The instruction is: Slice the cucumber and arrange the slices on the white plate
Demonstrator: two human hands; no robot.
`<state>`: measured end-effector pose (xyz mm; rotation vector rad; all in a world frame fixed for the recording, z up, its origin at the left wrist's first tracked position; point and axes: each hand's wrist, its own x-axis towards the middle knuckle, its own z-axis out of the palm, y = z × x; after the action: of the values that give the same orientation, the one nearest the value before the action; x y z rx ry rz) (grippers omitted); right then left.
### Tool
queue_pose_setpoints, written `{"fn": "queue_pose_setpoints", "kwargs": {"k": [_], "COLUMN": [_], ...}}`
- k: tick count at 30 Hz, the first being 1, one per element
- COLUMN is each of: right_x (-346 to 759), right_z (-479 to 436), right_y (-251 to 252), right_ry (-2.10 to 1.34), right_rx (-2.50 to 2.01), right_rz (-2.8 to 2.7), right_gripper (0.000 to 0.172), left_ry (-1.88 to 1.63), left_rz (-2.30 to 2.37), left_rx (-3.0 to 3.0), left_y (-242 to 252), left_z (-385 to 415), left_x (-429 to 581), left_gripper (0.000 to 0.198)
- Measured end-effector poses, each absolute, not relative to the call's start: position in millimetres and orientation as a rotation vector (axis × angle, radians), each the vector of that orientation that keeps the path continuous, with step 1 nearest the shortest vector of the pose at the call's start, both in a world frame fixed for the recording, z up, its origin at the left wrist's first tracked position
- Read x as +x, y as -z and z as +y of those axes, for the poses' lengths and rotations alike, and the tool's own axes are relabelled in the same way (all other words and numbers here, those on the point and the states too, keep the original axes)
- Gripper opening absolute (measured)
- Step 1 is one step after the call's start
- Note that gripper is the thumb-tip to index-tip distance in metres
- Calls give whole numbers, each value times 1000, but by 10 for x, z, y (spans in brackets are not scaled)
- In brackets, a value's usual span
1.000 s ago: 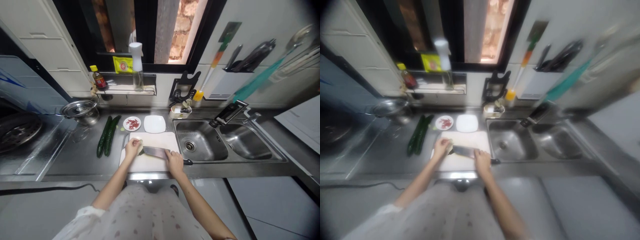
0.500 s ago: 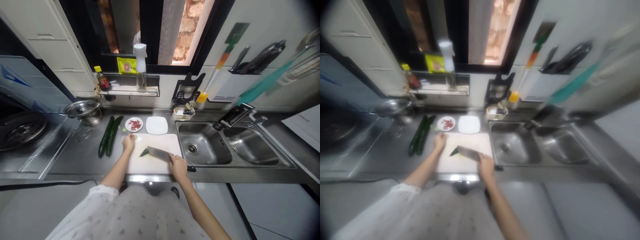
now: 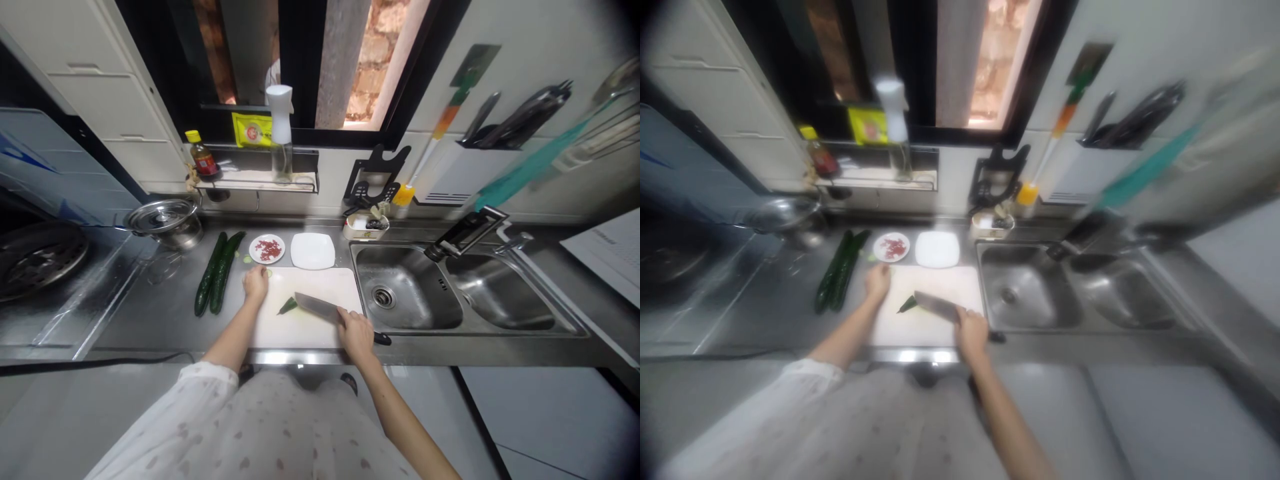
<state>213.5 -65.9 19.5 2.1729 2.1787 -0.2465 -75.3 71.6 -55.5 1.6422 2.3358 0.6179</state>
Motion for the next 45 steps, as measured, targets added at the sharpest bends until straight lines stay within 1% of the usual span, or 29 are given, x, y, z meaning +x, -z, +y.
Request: {"fn": "queue_pose_setpoints", "kwargs": {"k": [8,15,18,22,26,31,34,36,41,45], "right_x": [2116,2096,2080,2035,1961,1830,1736,1673,1547,1491], "right_z": [-656,-625,-596,-560,-525,-461,-420,-403,-407,-423], "right_y": [-196,-201,-190,-181,-196,-240,-295,-341,-416,-413], "right_ry": [257,323,424,601,804,989,1047,1005,727,635], "right_rx": [2166,2201,2260,2389,2469,2429,2332,2246,2079,2030], "right_rz": [2165,2162,2159,2158,2159,2269,2339,2357,2282,2261], "right_gripper": [46,44,43,35,34,35,35,36,40,40], "left_ry": [-613,-901,-1003,-1099,-1182,-1201,-1190,-1187,-1174,-1174], "left_rz": [2294,2234,2099,1946,1800,1716,1683,1665,1610,1579], "left_rx": [1690,1601,1666,1734,1813,1904,1955,1978,2039,2073], "left_y": [572,601,623,612,587,623,647,658,705,760], "left_z": [734,517,274,-68,-309,-430,-439,-428,-381,-351], "left_x": [-788,-766,-692,-550,-426,-342,-322,-314,-299,-296], "left_gripper": [25,25,23,21,21,20,20,22,24,25]}}
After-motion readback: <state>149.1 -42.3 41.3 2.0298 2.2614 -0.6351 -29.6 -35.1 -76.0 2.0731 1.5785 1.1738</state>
